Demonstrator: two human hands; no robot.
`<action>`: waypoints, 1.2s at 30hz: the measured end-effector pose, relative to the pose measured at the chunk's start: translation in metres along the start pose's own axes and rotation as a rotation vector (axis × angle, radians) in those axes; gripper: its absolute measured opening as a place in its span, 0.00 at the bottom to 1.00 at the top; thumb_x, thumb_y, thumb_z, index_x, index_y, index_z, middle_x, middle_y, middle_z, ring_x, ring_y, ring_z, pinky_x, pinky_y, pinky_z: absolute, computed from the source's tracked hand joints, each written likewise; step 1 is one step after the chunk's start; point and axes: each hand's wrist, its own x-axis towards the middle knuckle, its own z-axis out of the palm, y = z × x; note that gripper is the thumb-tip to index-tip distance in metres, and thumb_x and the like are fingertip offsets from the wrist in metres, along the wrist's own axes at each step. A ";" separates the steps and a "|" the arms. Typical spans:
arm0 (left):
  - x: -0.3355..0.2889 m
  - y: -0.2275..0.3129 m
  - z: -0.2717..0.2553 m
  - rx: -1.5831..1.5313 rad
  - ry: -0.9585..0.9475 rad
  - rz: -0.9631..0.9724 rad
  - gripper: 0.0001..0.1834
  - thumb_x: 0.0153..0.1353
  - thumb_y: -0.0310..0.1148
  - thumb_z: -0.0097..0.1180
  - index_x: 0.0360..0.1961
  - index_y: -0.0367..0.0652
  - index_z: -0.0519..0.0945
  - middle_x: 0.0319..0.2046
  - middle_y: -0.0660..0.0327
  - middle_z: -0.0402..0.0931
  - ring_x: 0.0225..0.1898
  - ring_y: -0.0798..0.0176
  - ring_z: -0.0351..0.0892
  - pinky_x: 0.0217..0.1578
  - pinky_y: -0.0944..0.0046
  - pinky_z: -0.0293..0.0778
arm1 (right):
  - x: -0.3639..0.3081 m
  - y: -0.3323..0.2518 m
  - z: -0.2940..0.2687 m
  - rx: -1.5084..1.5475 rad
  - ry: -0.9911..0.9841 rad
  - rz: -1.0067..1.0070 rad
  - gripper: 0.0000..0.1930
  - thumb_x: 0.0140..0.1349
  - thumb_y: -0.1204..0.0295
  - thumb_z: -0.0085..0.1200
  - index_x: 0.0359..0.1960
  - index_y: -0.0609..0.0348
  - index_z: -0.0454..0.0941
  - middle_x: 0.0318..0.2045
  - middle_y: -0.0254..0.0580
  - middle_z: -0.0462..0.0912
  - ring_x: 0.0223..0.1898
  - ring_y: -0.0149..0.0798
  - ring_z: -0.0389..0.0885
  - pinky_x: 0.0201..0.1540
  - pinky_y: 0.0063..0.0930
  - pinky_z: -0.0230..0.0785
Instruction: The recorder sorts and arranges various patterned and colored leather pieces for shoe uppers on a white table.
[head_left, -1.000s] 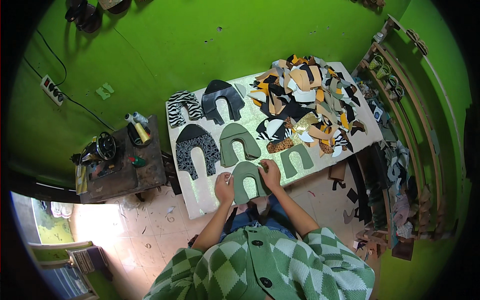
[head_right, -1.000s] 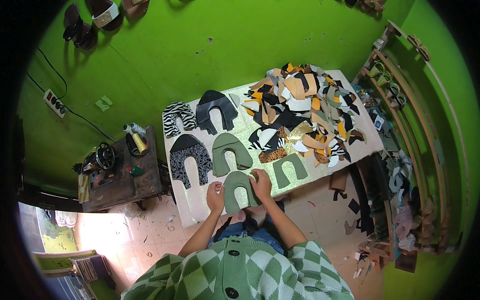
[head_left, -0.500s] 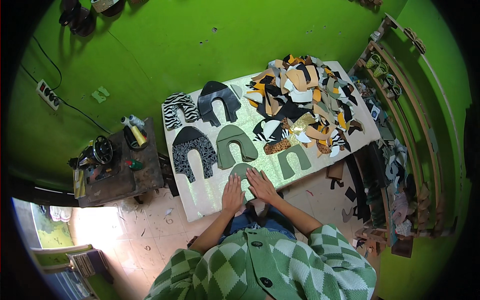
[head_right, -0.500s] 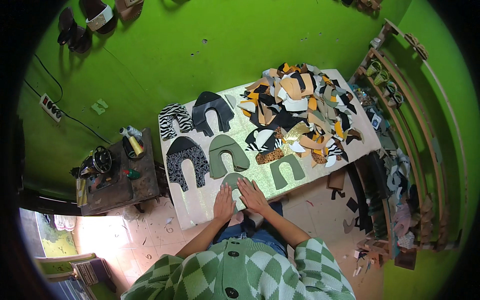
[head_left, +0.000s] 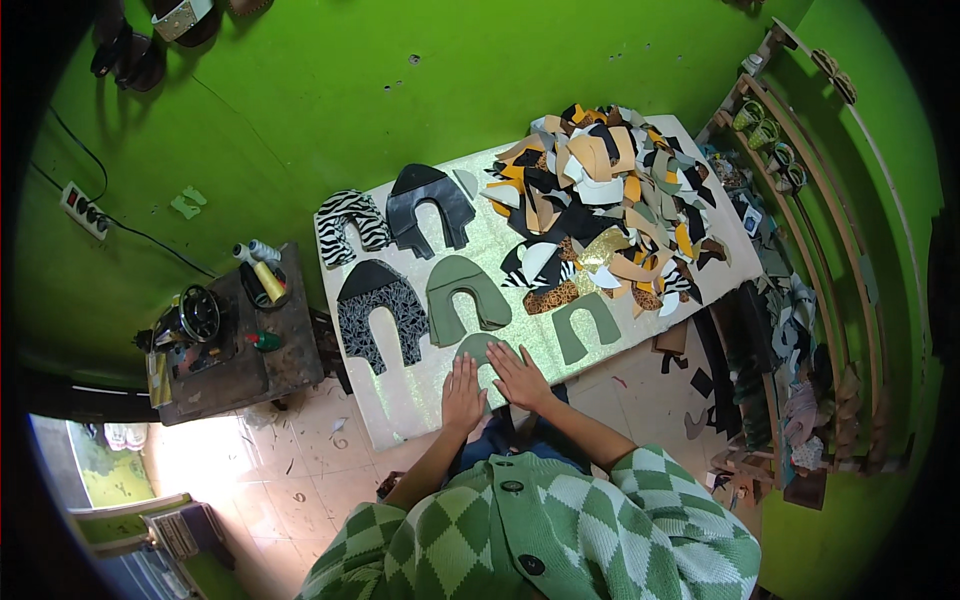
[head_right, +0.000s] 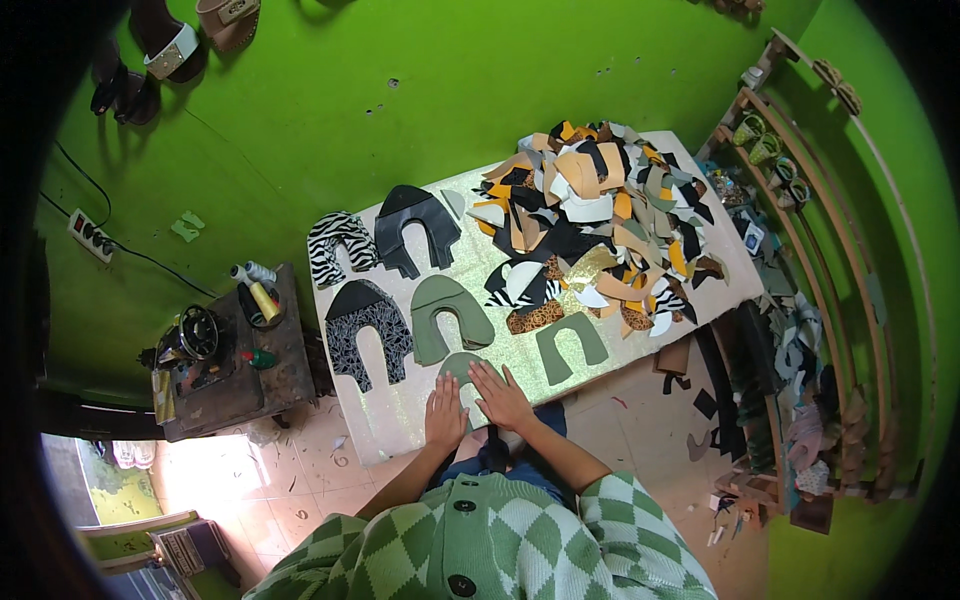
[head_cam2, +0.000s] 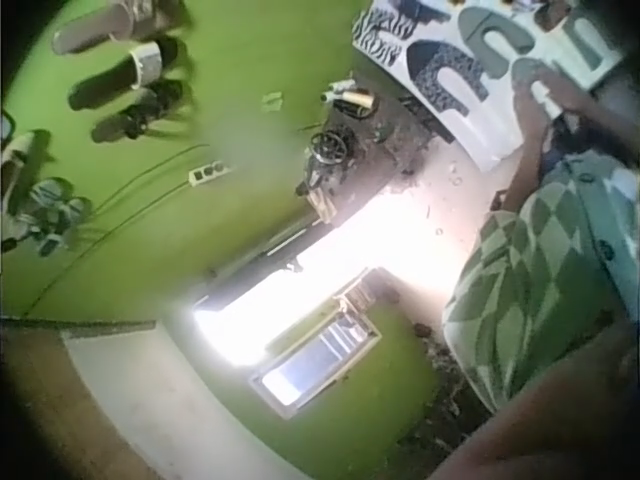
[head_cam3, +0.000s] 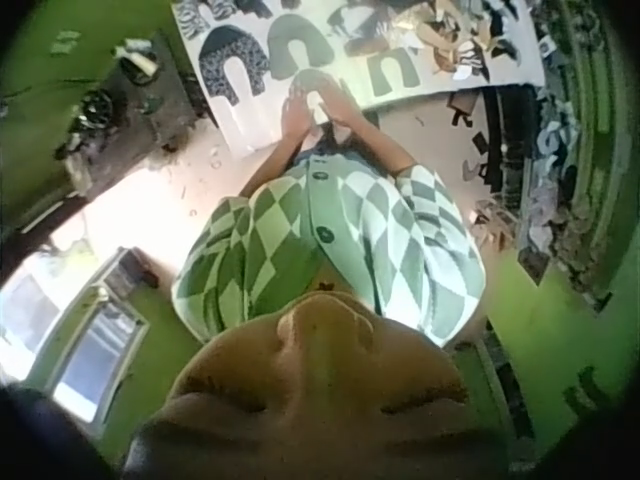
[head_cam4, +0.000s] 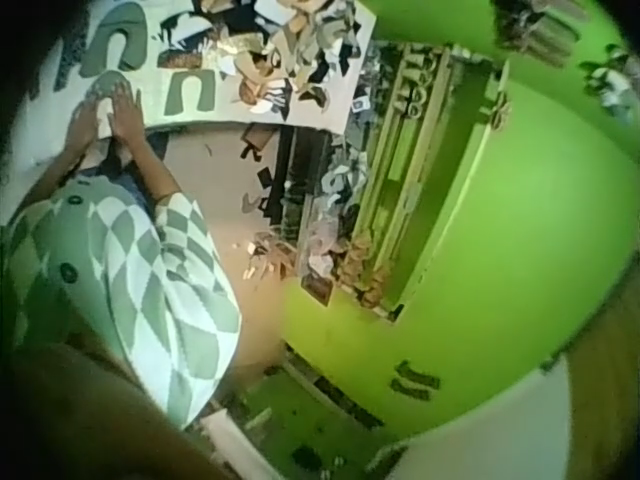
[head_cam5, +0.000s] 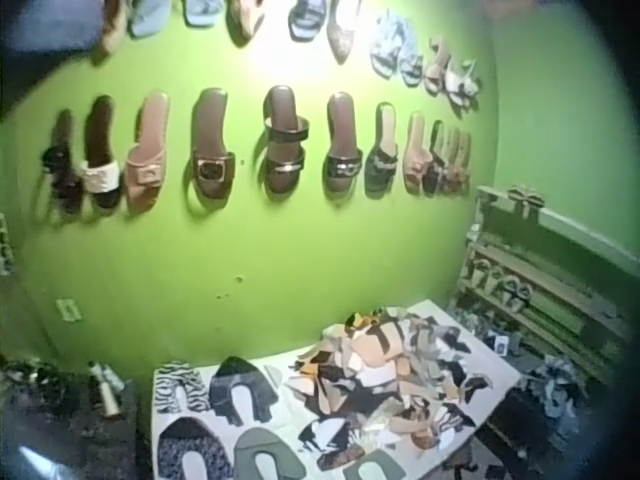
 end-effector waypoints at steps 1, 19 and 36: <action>0.000 0.000 0.000 -0.005 -0.001 -0.002 0.38 0.59 0.41 0.45 0.66 0.34 0.49 0.68 0.49 0.43 0.69 0.50 0.40 0.65 0.54 0.43 | 0.001 0.000 0.000 -0.002 0.000 -0.001 0.32 0.63 0.58 0.40 0.66 0.56 0.49 0.68 0.39 0.48 0.68 0.40 0.47 0.66 0.48 0.41; 0.006 0.020 -0.014 0.057 0.115 -0.007 0.34 0.58 0.37 0.44 0.64 0.33 0.54 0.67 0.48 0.47 0.69 0.51 0.44 0.62 0.51 0.43 | -0.002 0.031 -0.028 0.493 0.353 0.067 0.22 0.55 0.79 0.41 0.54 0.58 0.70 0.57 0.43 0.70 0.59 0.39 0.67 0.58 0.39 0.51; 0.268 0.200 0.007 -0.242 0.447 0.099 0.10 0.50 0.27 0.50 0.36 0.44 0.75 0.39 0.60 0.73 0.44 0.59 0.70 0.47 0.56 0.57 | -0.007 0.330 -0.128 0.487 0.787 0.604 0.14 0.50 0.81 0.44 0.39 0.58 0.75 0.41 0.46 0.74 0.47 0.49 0.71 0.51 0.41 0.60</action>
